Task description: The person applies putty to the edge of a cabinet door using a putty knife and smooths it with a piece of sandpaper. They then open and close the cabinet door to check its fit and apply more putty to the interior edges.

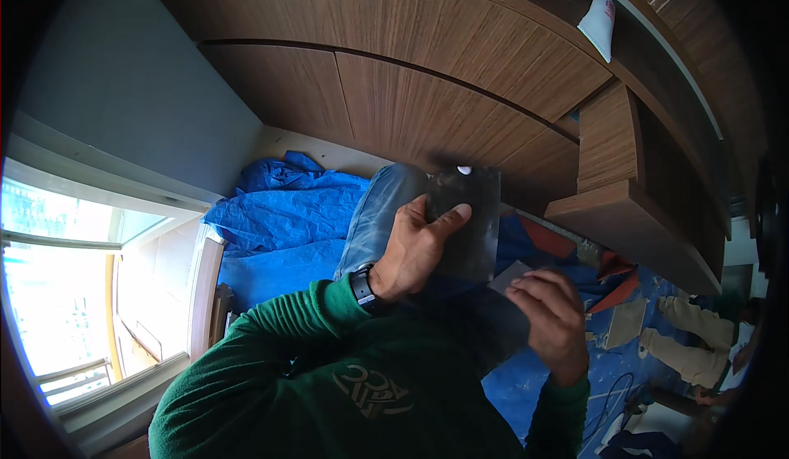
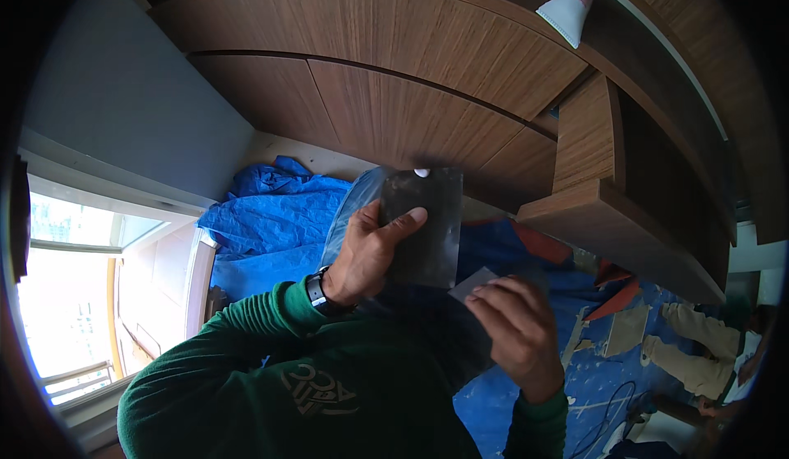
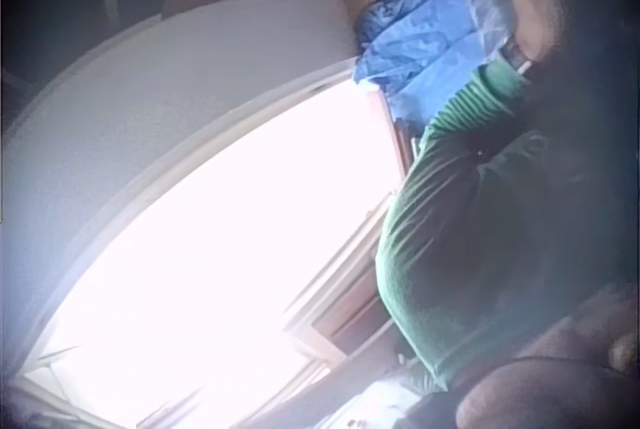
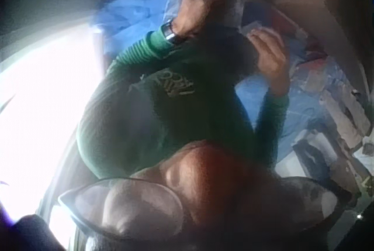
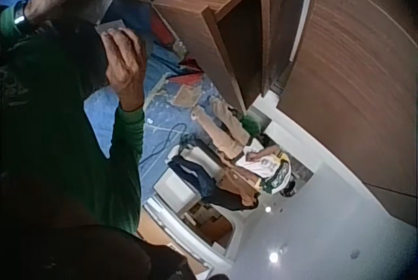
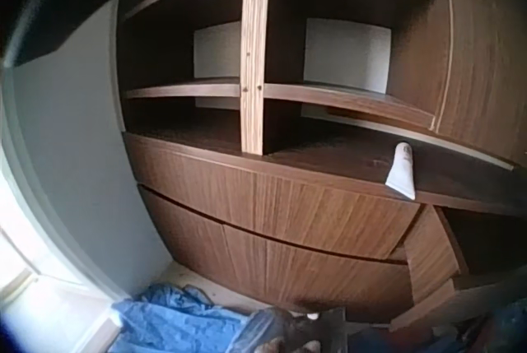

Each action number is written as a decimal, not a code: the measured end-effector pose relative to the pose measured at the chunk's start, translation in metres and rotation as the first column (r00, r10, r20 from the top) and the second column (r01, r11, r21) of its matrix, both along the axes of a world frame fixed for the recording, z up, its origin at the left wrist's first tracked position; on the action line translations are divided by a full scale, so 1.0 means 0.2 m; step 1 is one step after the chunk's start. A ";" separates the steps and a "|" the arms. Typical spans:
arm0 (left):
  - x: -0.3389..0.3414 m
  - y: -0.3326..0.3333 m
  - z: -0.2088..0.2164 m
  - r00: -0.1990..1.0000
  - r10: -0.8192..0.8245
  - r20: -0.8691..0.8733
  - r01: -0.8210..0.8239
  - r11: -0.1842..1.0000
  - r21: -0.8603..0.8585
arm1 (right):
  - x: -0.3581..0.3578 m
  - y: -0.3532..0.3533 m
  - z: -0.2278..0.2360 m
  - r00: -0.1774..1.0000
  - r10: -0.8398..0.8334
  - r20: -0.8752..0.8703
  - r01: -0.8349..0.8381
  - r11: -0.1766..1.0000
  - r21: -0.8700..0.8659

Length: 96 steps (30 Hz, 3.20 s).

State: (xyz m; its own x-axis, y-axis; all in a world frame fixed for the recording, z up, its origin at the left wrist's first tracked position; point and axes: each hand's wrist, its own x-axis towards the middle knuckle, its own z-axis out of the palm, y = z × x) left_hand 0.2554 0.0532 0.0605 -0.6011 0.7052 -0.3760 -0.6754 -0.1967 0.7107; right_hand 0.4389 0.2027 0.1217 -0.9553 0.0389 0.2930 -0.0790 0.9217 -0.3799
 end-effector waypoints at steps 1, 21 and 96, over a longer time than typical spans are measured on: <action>-0.01 0.01 -0.02 0.999 0.022 0.040 -0.023 0.999 0.036 | 0.01 0.02 0.01 0.999 -0.047 -0.003 0.047 0.999 -0.025; 0.06 0.12 -0.02 0.973 0.169 0.158 -0.193 0.969 0.155 | -0.04 -0.12 -0.20 0.946 -0.245 -0.210 0.183 0.943 -0.277; -0.22 0.05 0.03 0.985 -0.172 0.013 0.172 0.984 -0.041 | 0.05 0.02 -0.01 0.958 -0.136 -0.252 0.149 0.988 0.030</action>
